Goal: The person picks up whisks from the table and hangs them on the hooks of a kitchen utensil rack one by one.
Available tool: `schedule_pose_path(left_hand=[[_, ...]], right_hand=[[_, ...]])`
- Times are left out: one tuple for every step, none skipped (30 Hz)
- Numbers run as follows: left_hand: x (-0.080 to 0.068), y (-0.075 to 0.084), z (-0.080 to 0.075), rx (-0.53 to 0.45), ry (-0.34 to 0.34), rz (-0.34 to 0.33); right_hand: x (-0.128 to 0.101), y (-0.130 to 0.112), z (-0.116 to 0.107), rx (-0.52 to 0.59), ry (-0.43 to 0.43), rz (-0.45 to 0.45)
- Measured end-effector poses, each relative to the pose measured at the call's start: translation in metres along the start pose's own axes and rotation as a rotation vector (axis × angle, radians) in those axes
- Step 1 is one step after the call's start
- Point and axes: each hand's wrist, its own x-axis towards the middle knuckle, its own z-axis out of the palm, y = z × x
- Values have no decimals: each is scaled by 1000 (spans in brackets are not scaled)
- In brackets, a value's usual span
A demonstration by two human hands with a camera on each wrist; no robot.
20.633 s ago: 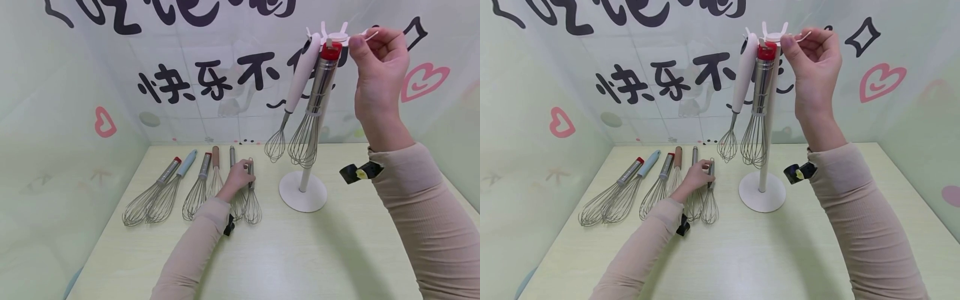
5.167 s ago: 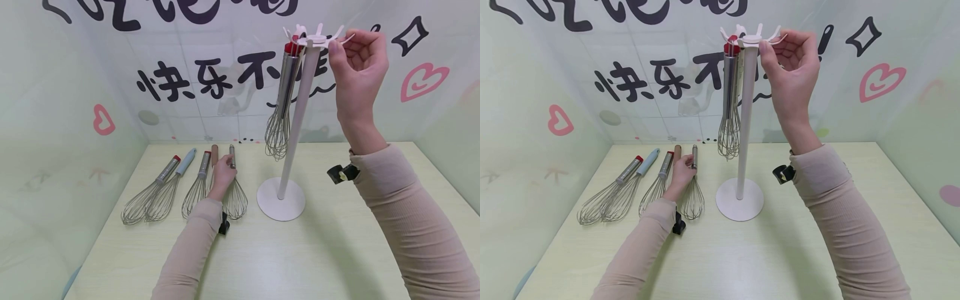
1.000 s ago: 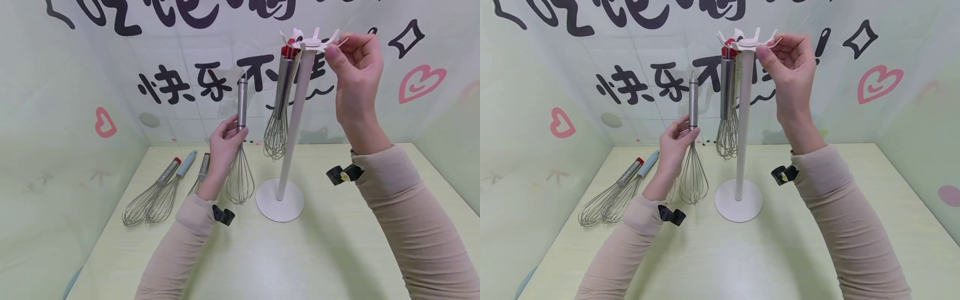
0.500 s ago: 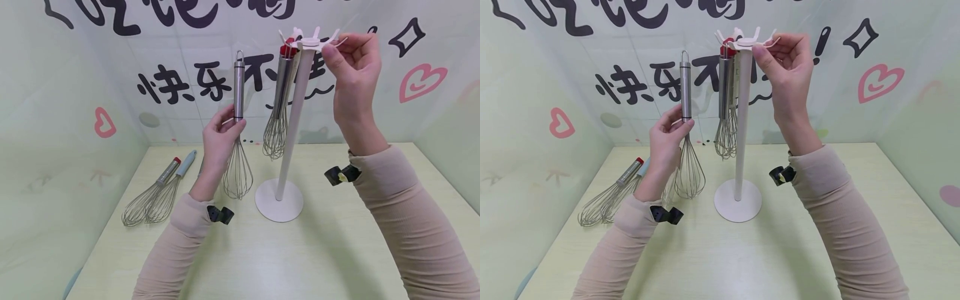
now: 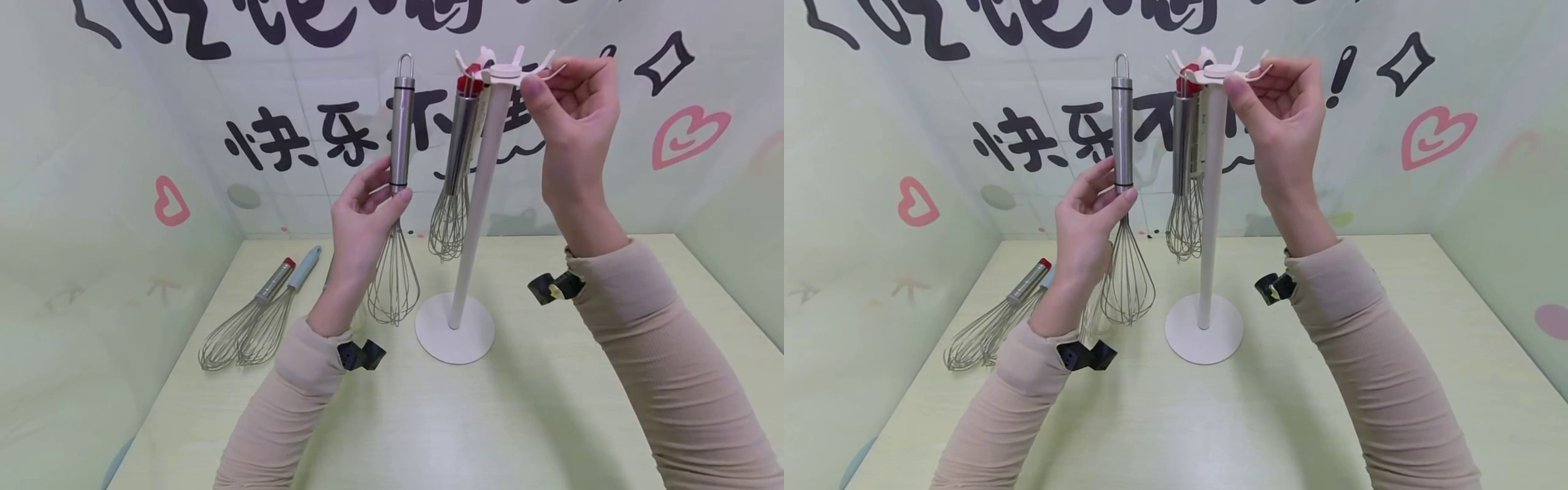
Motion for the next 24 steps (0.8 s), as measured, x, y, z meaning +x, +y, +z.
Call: schedule_pose_path(left_hand=[[-1,1,1,1,-4,0],[-2,2,2,3,-8,-1],[-2,4,2,7,-13,0],[-3,5,3,11,-18,-1],[-4,5,3,17,-23,0],[-4,6,4,20,-28,2],[-5,7,4,25,-33,5],[-5,7,4,29,-37,10],[-6,8,4,31,-42,15],[-6,8,4,32,-46,19],[-6,9,5,33,-50,26],[-6,9,5,32,-55,31],[-7,10,5,32,-59,34],[-7,10,5,34,-62,37],[-7,10,5,35,-65,39],[-7,11,6,37,-69,42],[-7,11,6,39,-72,44],[-8,12,6,42,-74,45],[-8,12,7,46,-76,47],[-8,12,7,49,-78,48],[-8,13,7,50,-80,50],[-8,13,8,52,-82,54],[-9,14,8,54,-85,57],[-9,14,8,54,-88,58]], right_hand=[[0,0,0,0,-2,-1],[0,0,0,1,-3,-3],[-1,-1,0,-2,-3,-4],[-1,0,1,1,-1,-3],[-1,0,1,-1,-2,-5],[-2,0,1,-4,-5,-9],[-2,0,2,-8,-7,-12],[-2,0,2,-13,-9,-14],[-2,0,3,-19,-12,-19],[-3,0,4,-26,-15,-23],[-3,0,4,-33,-16,-25],[-3,0,5,-39,-17,-28],[-4,0,6,-46,-16,-31],[-4,0,7,-53,-16,-34],[-4,0,8,-57,-15,-37],[-4,0,8,-60,-12,-37],[-4,0,9,-63,-10,-37],[-4,0,10,-65,-8,-38],[-4,0,10,-68,-6,-39],[-5,0,11,-69,-3,-38],[-5,0,11,-77,-6,-43],[-5,0,11,-88,-10,-51],[-5,0,11,-97,-13,-59],[-5,0,11,-105,-17,-67]])
